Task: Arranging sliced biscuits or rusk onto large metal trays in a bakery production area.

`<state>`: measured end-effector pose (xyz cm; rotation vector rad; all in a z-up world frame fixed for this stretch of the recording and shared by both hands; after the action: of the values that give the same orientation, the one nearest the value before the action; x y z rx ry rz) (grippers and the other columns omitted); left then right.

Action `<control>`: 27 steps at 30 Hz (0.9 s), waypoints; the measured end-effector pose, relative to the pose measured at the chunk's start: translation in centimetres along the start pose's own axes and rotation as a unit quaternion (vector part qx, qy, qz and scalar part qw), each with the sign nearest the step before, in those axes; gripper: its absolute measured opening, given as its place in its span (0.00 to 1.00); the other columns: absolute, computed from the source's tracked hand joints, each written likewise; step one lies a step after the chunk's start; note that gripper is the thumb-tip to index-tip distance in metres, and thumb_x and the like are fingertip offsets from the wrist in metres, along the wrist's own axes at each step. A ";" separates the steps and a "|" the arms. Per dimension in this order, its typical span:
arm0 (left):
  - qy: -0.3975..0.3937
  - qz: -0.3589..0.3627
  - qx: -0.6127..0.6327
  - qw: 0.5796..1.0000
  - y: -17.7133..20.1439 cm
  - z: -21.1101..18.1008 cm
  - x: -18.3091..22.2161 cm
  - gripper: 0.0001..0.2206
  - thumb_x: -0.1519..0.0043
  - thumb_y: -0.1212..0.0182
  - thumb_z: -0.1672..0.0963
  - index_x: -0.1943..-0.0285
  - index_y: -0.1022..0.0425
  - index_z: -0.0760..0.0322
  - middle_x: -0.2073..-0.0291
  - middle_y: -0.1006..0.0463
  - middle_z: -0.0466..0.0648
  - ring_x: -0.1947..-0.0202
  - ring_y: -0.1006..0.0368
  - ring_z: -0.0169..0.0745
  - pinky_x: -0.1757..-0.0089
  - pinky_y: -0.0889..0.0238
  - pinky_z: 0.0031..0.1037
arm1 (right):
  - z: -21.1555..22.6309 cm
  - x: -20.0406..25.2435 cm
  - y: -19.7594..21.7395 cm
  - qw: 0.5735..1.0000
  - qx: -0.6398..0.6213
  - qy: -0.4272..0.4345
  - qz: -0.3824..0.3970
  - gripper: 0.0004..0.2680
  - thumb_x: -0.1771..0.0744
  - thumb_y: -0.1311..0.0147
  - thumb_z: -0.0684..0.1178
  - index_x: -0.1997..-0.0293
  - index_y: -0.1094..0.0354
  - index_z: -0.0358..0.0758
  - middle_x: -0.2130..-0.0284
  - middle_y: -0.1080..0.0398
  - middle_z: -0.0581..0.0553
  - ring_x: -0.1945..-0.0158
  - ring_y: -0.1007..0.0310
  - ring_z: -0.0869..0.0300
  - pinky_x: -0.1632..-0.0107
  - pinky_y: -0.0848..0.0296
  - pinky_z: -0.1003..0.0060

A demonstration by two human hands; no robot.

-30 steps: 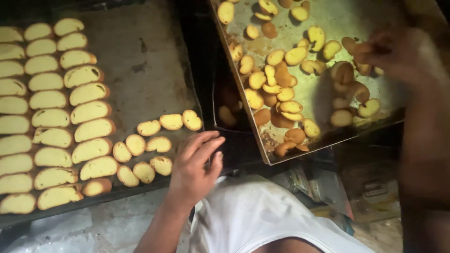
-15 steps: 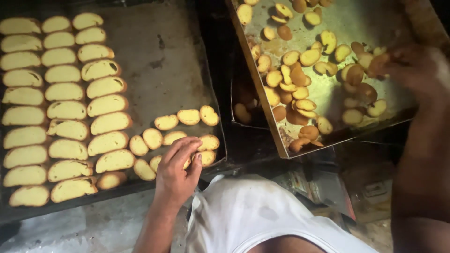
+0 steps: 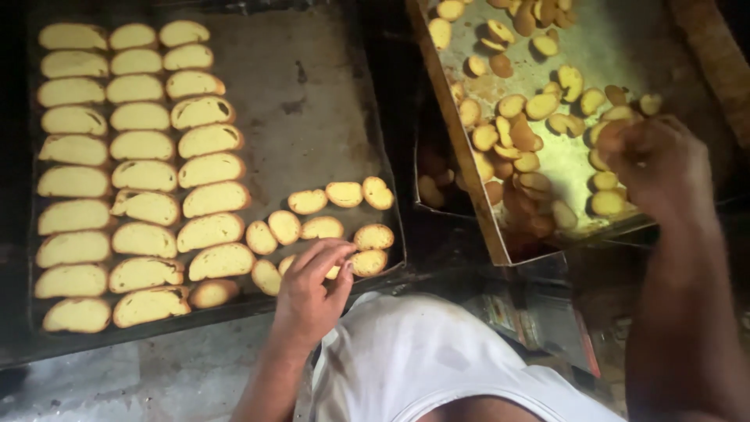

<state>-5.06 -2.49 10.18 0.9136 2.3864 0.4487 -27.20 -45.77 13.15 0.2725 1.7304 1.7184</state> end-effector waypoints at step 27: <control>0.004 -0.070 -0.145 0.987 7.8 14.3 -5.6 0.13 0.41 0.38 0.61 0.47 0.20 0.64 0.57 0.16 0.53 0.55 0.23 0.55 0.48 0.33 0.40 | 38.3 6.0 -4.1 0.912 -0.288 0.257 0.137 0.09 0.40 0.33 0.44 0.59 0.24 0.40 0.62 0.23 0.47 0.54 0.24 0.50 0.47 0.26 0.57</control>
<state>10.82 0.84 4.53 0.6102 2.2938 0.7223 -7.98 -11.89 11.14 -0.2402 1.4621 2.5946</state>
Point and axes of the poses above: each hand's wrist, its own x-axis away from the middle knuckle, its own y-axis out of the back of the hand, z = x × y, the point moved 9 cm from there along -x, towards the middle knuckle
